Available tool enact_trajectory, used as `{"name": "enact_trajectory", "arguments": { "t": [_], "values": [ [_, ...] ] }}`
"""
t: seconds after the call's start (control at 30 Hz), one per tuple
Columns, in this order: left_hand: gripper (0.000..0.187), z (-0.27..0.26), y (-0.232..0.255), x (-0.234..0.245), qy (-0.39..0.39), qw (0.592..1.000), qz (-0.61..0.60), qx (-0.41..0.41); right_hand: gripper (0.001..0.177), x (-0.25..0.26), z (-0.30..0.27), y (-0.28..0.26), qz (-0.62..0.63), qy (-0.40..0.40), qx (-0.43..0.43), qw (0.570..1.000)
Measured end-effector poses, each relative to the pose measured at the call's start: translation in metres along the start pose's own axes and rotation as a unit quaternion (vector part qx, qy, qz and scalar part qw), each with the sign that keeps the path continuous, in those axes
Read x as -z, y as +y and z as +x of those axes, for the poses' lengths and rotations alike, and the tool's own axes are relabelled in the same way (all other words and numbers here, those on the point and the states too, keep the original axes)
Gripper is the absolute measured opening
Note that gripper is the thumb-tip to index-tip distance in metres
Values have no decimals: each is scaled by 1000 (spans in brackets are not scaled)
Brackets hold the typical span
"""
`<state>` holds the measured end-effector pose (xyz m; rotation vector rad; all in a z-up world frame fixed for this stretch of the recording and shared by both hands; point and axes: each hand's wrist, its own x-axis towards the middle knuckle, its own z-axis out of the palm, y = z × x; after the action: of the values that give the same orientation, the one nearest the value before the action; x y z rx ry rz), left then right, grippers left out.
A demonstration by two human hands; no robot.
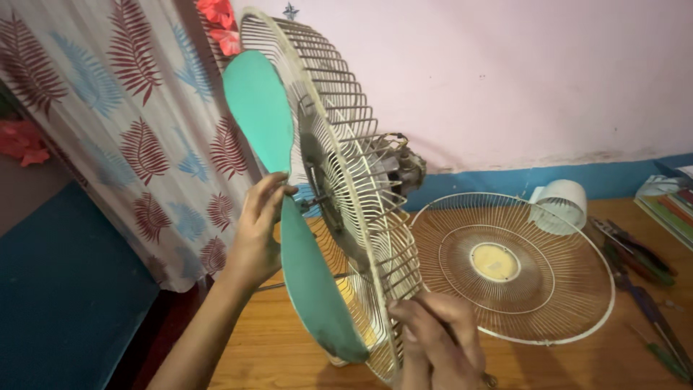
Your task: The person reassembles a disassembled electric fan on a wooden table. They attach the fan blades to the motor shaft, secure them with a nut, and then fit the front wire cage over the blades, aligning and fastening it in place.
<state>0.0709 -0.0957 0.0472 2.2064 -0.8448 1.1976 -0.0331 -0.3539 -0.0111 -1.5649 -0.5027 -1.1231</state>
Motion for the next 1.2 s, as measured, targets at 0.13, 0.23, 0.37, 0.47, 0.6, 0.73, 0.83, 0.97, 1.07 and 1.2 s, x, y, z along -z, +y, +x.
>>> {"name": "enact_trajectory", "arguments": {
  "t": [0.13, 0.23, 0.37, 0.47, 0.6, 0.73, 0.83, 0.97, 1.07, 1.2],
  "values": [
    [94, 5, -4, -3, -6, 1000, -1, -20, 20, -1, 9, -2, 16, -16, 6, 1000],
    [91, 5, 0, -3, -13, 1000, 8, 1, 20, 0, 12, -5, 24, -2, 21, 999],
    [85, 7, 8, 3, -35, 998, 5, 44, 20, 7, 21, -3, 139, 19, -43, 989],
    [89, 10, 13, 13, -47, 998, 20, 19, 21, 6, 56, 22, 344, 77, -188, 917],
    [85, 9, 14, 27, -48, 998, -35, 30, 24, -20, 130, 88, 282, 28, -364, 887],
    [63, 6, 5, 17, 9, 977, -103, 188, 29, -66, 182, 154, 186, -14, -399, 898],
    [42, 9, -6, -8, 84, 970, -151, 169, 32, -87, 203, 186, 180, -66, -421, 886],
    [37, 9, -17, -46, 191, 972, -89, 107, 28, -107, 225, 205, 153, -163, -429, 875],
    [48, 13, -24, -62, 222, 958, -119, 137, 33, -110, 231, 208, 109, -262, -416, 864],
    [55, 17, -26, -75, 227, 926, -185, 238, 25, -104, 223, 213, 127, -288, -376, 871]
  ]
}}
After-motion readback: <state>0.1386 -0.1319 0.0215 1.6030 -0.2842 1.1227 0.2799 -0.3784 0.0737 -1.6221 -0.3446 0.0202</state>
